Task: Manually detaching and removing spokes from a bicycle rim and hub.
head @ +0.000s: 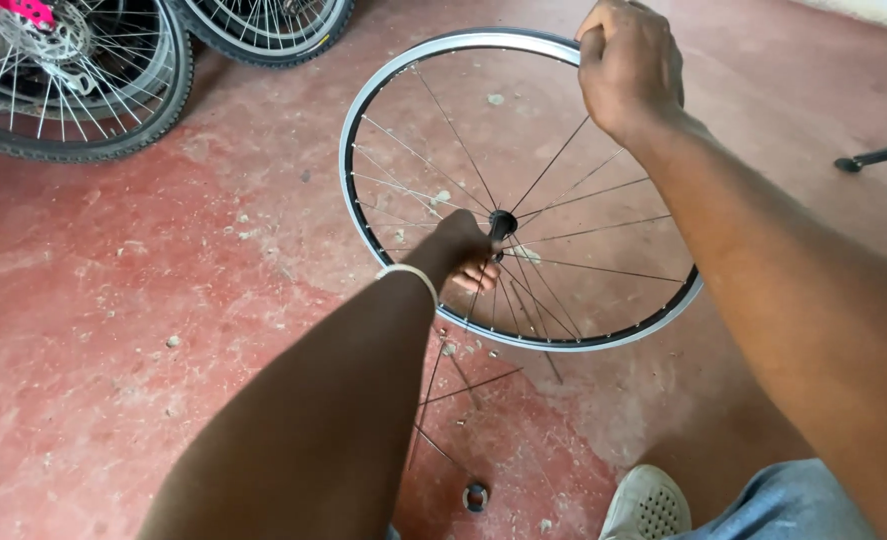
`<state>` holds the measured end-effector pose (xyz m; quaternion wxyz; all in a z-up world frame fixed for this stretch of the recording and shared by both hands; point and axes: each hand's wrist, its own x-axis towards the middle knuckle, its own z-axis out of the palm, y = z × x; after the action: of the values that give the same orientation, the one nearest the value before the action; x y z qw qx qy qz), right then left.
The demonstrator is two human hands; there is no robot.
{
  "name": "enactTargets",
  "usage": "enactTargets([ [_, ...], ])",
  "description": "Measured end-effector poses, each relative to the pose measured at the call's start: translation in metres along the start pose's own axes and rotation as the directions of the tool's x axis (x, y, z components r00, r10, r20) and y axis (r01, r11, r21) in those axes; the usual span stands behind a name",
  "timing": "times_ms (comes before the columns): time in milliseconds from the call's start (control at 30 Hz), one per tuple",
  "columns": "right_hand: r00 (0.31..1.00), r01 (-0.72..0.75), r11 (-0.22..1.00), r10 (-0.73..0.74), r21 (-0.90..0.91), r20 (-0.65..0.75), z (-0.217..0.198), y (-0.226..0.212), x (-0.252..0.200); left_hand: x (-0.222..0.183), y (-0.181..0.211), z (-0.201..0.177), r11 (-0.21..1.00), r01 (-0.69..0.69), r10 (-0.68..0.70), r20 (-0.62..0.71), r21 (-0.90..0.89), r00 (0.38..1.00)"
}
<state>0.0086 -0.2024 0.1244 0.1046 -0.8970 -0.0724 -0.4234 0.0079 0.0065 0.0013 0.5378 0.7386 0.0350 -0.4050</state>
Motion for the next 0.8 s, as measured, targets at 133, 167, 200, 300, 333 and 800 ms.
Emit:
enactTargets([
  [133, 0.997, -0.047, 0.998, 0.05, -0.04, 0.064, 0.004, 0.004, 0.001, -0.061, 0.016, 0.001, 0.885, -0.04, 0.032, 0.026, 0.463, 0.999],
  [167, 0.999, -0.026, 0.999, 0.027, -0.025, 0.038, 0.003, 0.006, -0.001, -0.063, 0.016, -0.003, 0.64, -0.064, -0.096, 0.163, 0.766, 0.982],
  [200, 1.0, 0.0, 1.0, 0.0, -0.017, 0.007, 0.002, 0.01, 0.001, -0.064, 0.02, -0.006, 0.303, -0.157, -0.257, 0.239, 0.94, 0.936],
  [300, 0.998, 0.058, 0.998, -0.058, 0.002, -0.03, -0.002, 0.008, -0.001, -0.024, -0.009, -0.025, 0.525, 0.101, -0.578, 0.267, 0.845, 0.771],
  [333, 0.998, 0.063, 0.998, -0.063, 0.007, -0.03, -0.002, 0.006, -0.001, -0.024, -0.012, -0.027, 0.528, 0.106, -0.577, 0.265, 0.843, 0.773],
  [800, 1.0, 0.006, 1.0, -0.006, 0.001, 0.01, -0.003, 0.001, 0.001, -0.056, 0.018, -0.02, 0.815, -0.019, 0.016, 0.011, 0.579, 1.0],
])
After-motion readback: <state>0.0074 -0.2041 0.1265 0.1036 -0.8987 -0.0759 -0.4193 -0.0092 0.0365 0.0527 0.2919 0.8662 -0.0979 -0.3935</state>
